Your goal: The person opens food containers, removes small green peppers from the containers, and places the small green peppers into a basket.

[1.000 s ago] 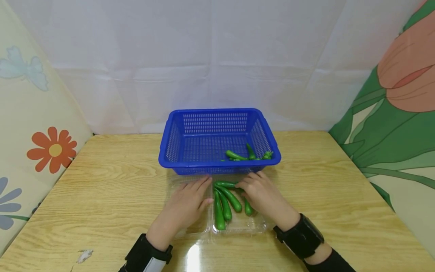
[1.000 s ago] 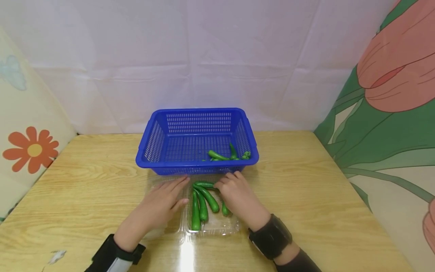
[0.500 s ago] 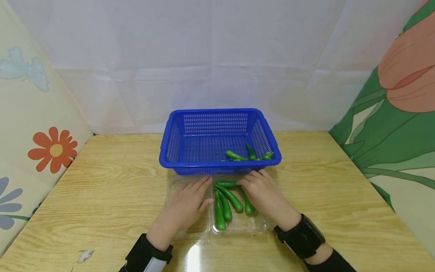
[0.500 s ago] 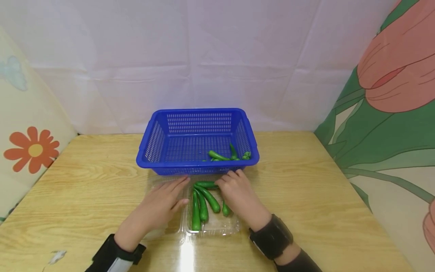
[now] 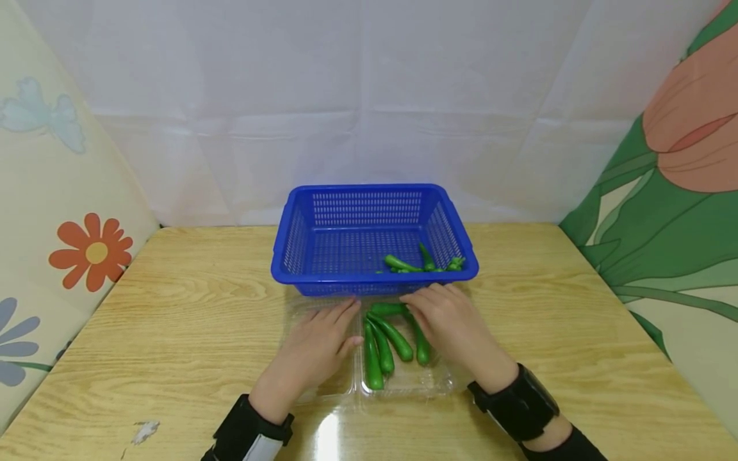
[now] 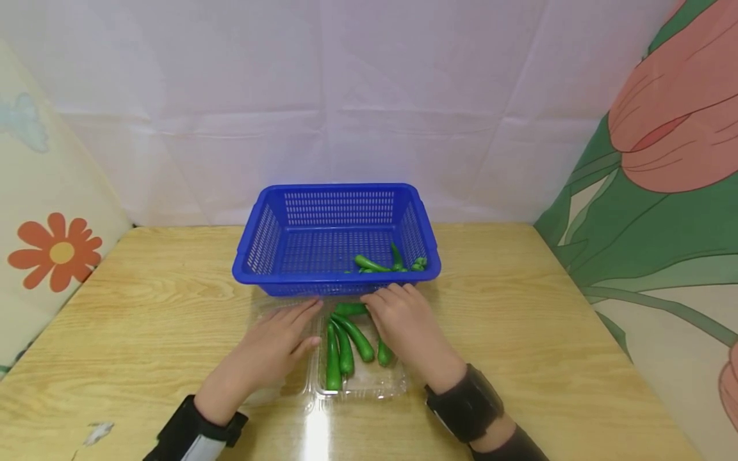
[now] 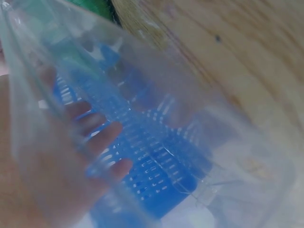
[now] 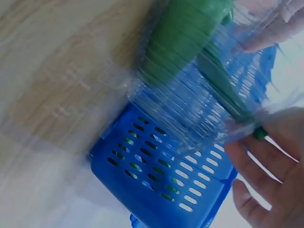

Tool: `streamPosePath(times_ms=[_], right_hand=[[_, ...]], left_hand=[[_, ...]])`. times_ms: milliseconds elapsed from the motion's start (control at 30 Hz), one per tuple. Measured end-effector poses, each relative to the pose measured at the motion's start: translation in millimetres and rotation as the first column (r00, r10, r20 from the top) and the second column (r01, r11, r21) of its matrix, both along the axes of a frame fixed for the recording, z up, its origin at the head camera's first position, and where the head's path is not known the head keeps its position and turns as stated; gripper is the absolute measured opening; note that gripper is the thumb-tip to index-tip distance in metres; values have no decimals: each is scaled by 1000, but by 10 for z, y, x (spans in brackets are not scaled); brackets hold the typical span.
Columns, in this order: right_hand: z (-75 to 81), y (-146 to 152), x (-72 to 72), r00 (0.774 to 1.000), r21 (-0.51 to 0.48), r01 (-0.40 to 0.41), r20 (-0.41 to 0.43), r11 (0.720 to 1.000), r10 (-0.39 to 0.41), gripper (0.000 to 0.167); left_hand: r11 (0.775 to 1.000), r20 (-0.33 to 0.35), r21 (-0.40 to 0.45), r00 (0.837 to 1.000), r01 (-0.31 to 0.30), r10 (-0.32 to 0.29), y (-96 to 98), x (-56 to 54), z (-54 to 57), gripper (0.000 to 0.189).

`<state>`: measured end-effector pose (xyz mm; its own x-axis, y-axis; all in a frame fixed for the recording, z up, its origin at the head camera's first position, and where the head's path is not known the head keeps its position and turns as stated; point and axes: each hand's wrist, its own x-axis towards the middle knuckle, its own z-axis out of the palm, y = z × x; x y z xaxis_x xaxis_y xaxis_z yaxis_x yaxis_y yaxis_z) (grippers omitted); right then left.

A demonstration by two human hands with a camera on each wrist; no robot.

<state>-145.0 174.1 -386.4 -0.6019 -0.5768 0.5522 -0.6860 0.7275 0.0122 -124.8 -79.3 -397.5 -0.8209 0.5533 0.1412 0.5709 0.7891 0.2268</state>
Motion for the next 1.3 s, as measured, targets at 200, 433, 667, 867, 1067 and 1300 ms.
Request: streamPosePath(times_ms=[200,433,667,867,1067,1300], right_hand=[[37,3,-4,994,-86,-59,-94,995,51,21],[129,4,32,985,-166,-92,-157,982,66,33],[213,5,39,935,-269,-173,-348,947,72,28],[306,11,32,879,-321,-218,-475,922,43,25],[377,45,45,863,-379,-197,-504,904,-23,28],[408,47,30,837,-436,-200,-542,878,-78,29]], left_hand=[[1000,9,6,1000,2,-2,0,-2,1,58],[1000,16,2,1000,-3,3,1,1,12,58],[1000,21,-12,1000,-6,6,5,-4,6,59],[1000,14,-6,1000,-1,1,1,-2,12,59],[1000,9,-6,1000,-2,2,3,-2,14,59],[1000,11,-6,1000,0,0,6,-4,8,59]])
